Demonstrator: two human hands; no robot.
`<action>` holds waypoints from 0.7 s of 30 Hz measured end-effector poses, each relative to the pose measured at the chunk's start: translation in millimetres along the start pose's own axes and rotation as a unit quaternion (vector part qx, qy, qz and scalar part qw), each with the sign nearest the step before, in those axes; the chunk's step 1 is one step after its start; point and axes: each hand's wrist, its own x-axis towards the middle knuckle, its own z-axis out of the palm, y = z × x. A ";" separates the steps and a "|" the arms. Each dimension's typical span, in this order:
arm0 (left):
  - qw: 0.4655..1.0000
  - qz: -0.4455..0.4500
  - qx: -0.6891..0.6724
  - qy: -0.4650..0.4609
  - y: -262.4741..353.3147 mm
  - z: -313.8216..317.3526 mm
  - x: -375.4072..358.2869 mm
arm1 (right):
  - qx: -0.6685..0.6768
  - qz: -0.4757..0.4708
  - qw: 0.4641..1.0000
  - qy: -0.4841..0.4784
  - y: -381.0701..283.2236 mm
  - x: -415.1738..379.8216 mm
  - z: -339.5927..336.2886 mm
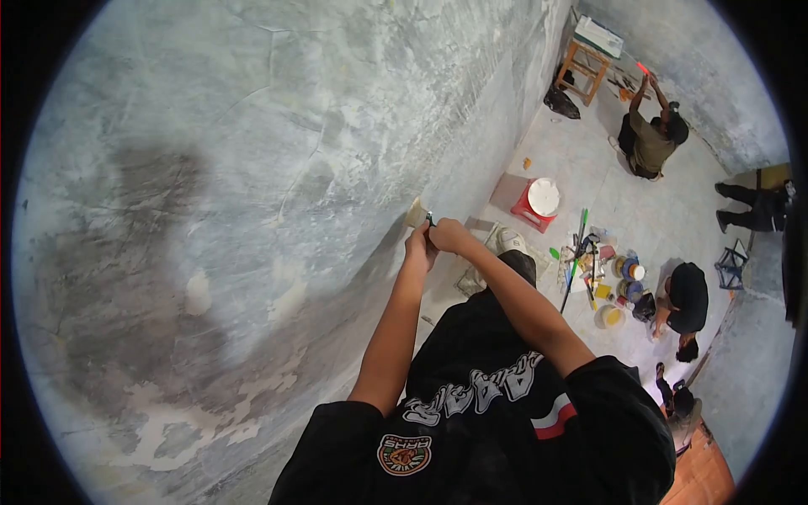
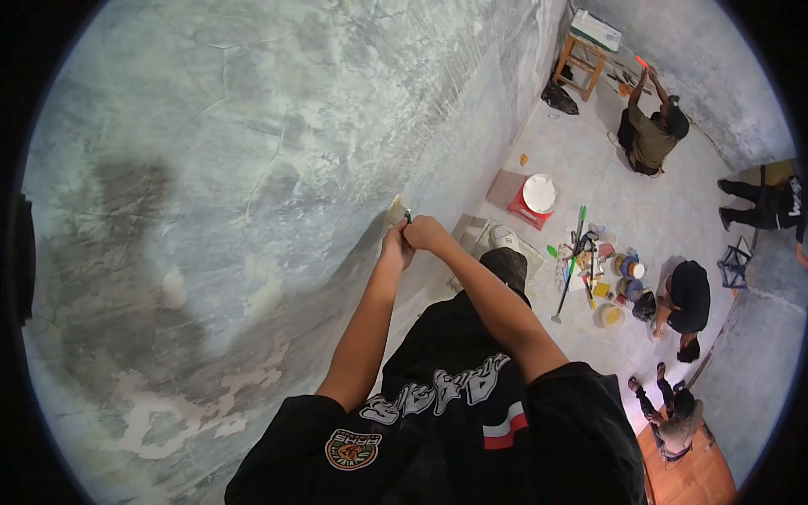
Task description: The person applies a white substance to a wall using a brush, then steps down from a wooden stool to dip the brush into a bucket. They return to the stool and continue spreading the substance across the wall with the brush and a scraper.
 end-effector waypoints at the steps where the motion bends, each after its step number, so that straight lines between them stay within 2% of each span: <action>1: 0.997 0.029 -0.039 -0.066 3.1 -1.9 -17.2 | -0.016 -0.091 0.995 0.034 -3.1 -6.8 1.1; 2: 0.996 0.034 -0.040 -0.069 13.3 -0.1 -39.2 | -0.034 -0.181 0.981 0.069 -8.0 -14.1 -1.0; 4: 0.990 0.125 -0.036 -0.057 43.6 7.1 -103.9 | 0.034 -0.189 0.978 0.078 -55.1 -55.6 -20.9; 6: 0.975 0.217 -0.028 -0.049 74.1 24.1 -179.5 | 0.108 -0.201 0.973 0.033 -108.0 -101.0 -51.4; 7: 0.974 0.221 -0.029 -0.047 83.6 24.6 -201.6 | 0.108 -0.206 0.972 0.031 -123.0 -114.4 -58.8; 9: 0.918 0.390 0.045 -0.059 98.9 27.4 -235.5 | 0.219 -0.294 0.930 0.020 -145.9 -135.5 -72.2; 10: 0.918 0.390 0.043 -0.057 108.7 38.4 -257.5 | 0.218 -0.295 0.930 0.017 -161.4 -148.7 -83.3; 12: 0.853 0.517 0.070 -0.001 127.0 59.7 -298.3 | 0.219 -0.329 0.919 0.003 -193.5 -172.4 -103.0; 13: 0.852 0.519 0.069 0.001 134.1 59.5 -306.7 | 0.218 -0.331 0.918 0.001 -204.3 -177.7 -108.2; 15: 0.783 0.612 0.104 0.031 148.1 58.5 -319.4 | 0.257 -0.404 0.878 0.004 -221.5 -183.6 -114.7; 18: 0.763 0.641 0.081 0.028 159.1 77.1 -342.9 | 0.269 -0.391 0.880 -0.008 -236.5 -190.5 -114.4; 19: 0.769 0.630 0.094 0.060 159.6 79.1 -341.6 | 0.311 -0.409 0.858 0.010 -234.9 -186.0 -108.4; 21: 0.771 0.621 0.121 0.065 154.1 76.4 -325.0 | 0.314 -0.398 0.862 0.014 -219.8 -170.3 -98.6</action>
